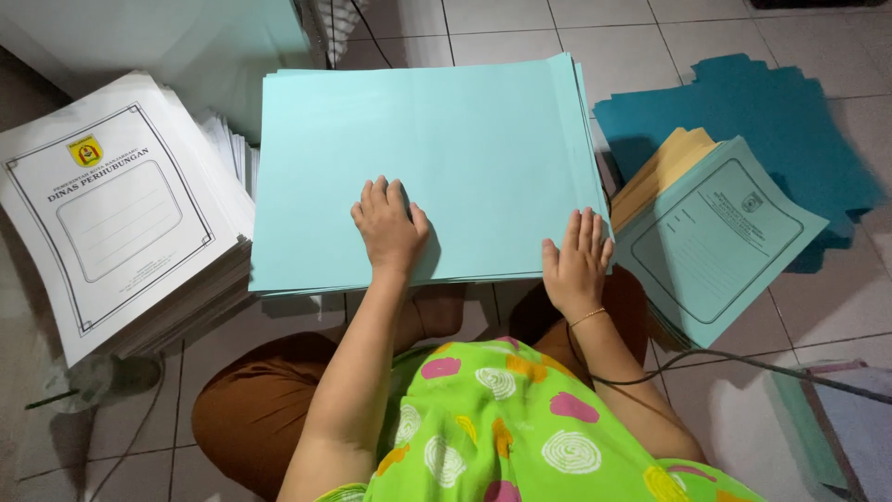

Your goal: The person is sorting and assembling document folders by flipping through a stack of light blue folders and placing green folders on or within them.

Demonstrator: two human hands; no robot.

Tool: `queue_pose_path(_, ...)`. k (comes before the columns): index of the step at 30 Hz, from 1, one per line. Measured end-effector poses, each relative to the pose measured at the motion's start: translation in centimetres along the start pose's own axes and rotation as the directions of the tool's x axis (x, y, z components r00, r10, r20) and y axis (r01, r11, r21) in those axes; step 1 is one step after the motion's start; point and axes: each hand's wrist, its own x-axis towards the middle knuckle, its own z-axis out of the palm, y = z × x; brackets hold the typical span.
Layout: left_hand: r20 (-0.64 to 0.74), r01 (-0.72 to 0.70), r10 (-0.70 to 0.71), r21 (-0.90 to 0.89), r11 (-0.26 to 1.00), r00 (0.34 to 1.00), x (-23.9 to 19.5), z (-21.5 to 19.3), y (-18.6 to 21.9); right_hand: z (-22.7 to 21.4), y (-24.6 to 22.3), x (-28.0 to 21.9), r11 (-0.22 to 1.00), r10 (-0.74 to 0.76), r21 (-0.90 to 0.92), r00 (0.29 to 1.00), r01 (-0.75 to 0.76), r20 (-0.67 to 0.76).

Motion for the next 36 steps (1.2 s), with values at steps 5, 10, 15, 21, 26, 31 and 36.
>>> queue_pose_path(5,0.008,0.004,-0.004,0.005,1.000,1.000,0.1,-0.2,0.1,0.6,-6.0,0.1,0.991,-0.132,-0.016,0.985,0.134,0.108)
queue_pose_path(10,0.034,0.016,-0.015,-0.011,1.000,0.999,0.0,-0.8,0.2,0.7,-11.6,-1.1,0.877,-0.472,0.079,0.817,0.474,0.331)
queue_pose_path(15,0.055,0.008,-0.006,-0.038,0.999,0.998,0.1,-1.1,0.1,-0.8,-7.3,-0.1,0.929,-0.368,0.056,0.895,0.366,0.253)
queue_pose_path(21,0.078,-0.009,0.012,-0.039,0.999,0.997,0.2,-1.6,0.2,-1.8,-1.1,6.3,0.989,-0.135,-0.036,0.965,0.147,0.224)
queue_pose_path(26,0.110,0.017,-0.011,-0.053,0.998,0.994,0.4,-1.5,0.2,-1.2,-2.1,17.8,0.981,-0.177,-0.032,0.958,0.189,0.227)
queue_pose_path(31,0.028,0.026,-0.023,-0.101,0.995,0.999,0.9,-2.4,0.9,-0.6,-3.8,27.4,0.985,-0.145,-0.050,0.949,0.165,0.279)
queue_pose_path(36,0.022,0.029,-0.027,-0.129,0.991,0.999,0.9,-2.4,0.9,-0.2,-3.1,27.2,0.988,-0.123,-0.056,0.955,0.143,0.269)
